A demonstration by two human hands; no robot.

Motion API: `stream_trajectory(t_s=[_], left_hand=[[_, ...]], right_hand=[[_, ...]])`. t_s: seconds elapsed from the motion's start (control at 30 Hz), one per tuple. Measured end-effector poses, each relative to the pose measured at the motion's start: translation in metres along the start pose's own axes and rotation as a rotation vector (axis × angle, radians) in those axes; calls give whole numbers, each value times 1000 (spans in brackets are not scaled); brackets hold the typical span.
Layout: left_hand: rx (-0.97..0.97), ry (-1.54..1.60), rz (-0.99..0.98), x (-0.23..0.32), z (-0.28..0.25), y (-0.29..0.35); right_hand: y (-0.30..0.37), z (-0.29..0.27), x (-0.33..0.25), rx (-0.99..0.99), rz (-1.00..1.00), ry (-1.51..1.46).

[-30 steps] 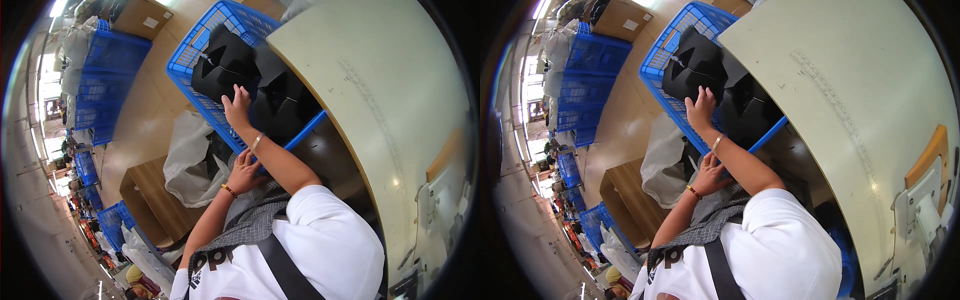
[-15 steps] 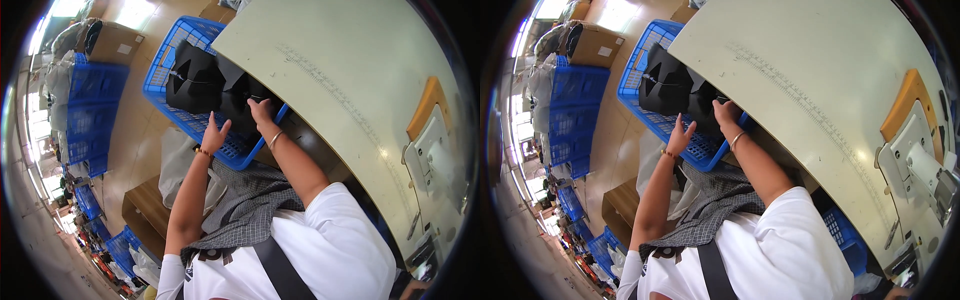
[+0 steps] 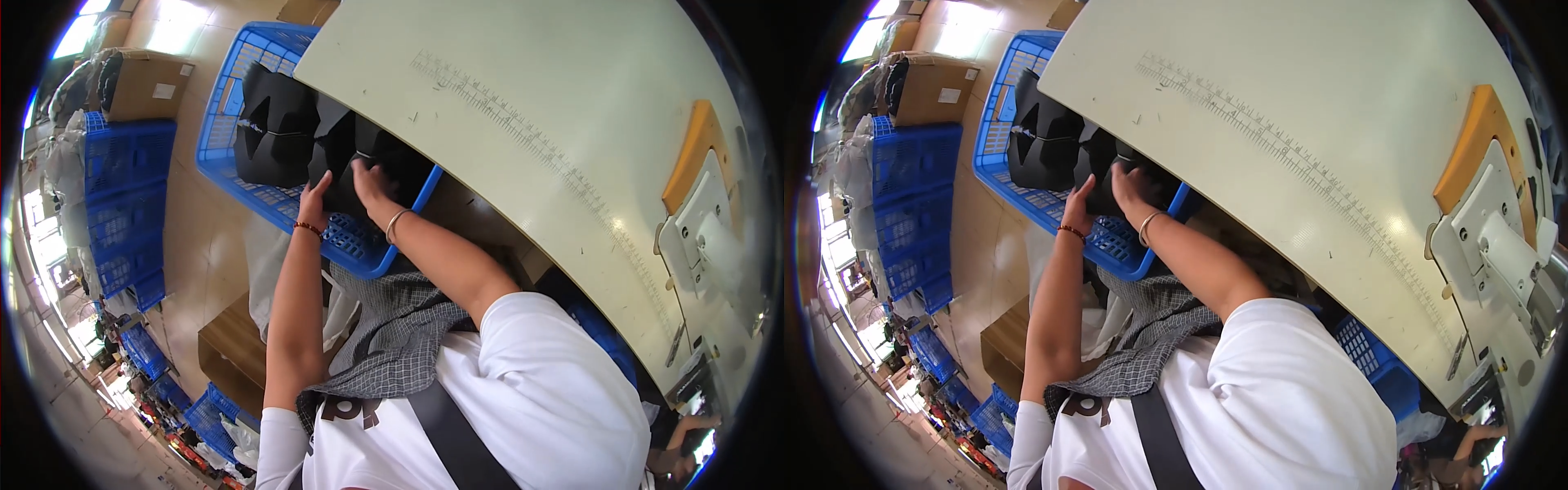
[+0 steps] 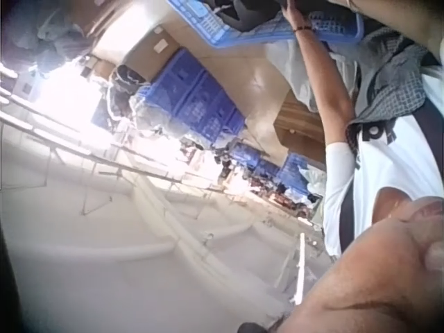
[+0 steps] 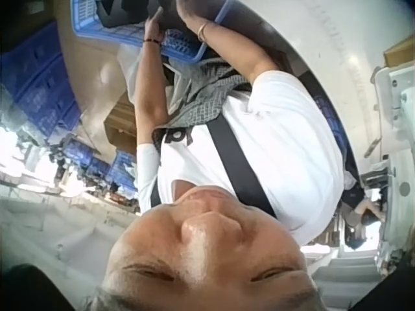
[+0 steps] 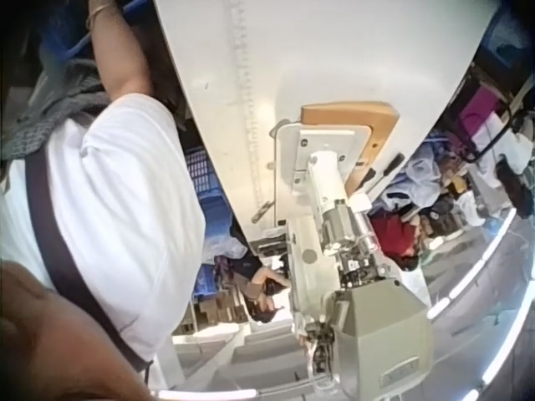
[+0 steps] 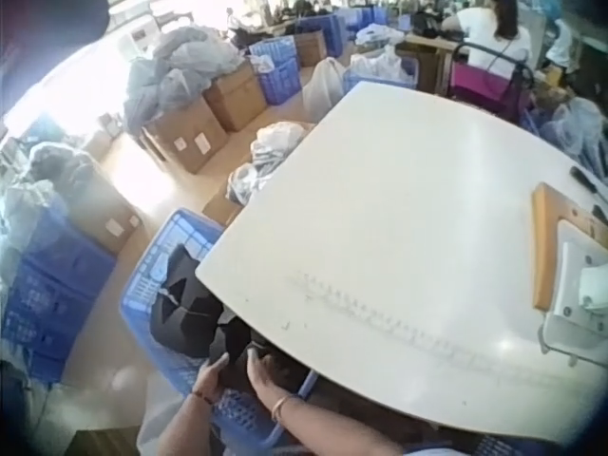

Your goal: Sort and bundle black shoe upper components from bins into organized stacks.

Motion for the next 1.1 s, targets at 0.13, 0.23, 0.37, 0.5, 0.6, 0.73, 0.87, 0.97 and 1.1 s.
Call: stream_trajectory(t_s=[0.13, 0.23, 0.37, 0.5, 0.6, 0.73, 0.87, 0.97, 1.1], left_hand=[[137, -44, -56, 4, 16, 1], [208, -43, -78, 0, 4, -5], [-27, 192, -137, -8, -8, -24], [-53, 294, -306, -21, 15, -16], [37, 326, -248, -12, 7, -13], [140, 308, -125, 0, -14, -20], [75, 381, -115, -4, -19, -9], [31, 383, -64, -1, -15, -10], [43, 395, -65, -2, -6, -6]], right_hand=[[-78, -1, 32, 348, 85, -533], [-110, -5, 43, 406, 166, -264], [-143, 2, 22, 279, 104, -274], [-141, 50, 60, 192, 102, -267], [-130, 97, 63, 95, 86, -255], [-123, 116, 59, -37, 41, -242], [-89, 95, 53, -42, 81, -235], [-81, 80, 44, -192, 11, -150], [-59, 62, 28, -201, 15, -129]])
Point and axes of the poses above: each hand's wrist, its own y-axis away from the middle knuckle, its own z-axis out of the palm, x = y × z, the point moved 6 cm from there along -y, towards the middle knuckle, and after that the axes turned 1 degree about -x, right-handed, at the moved point
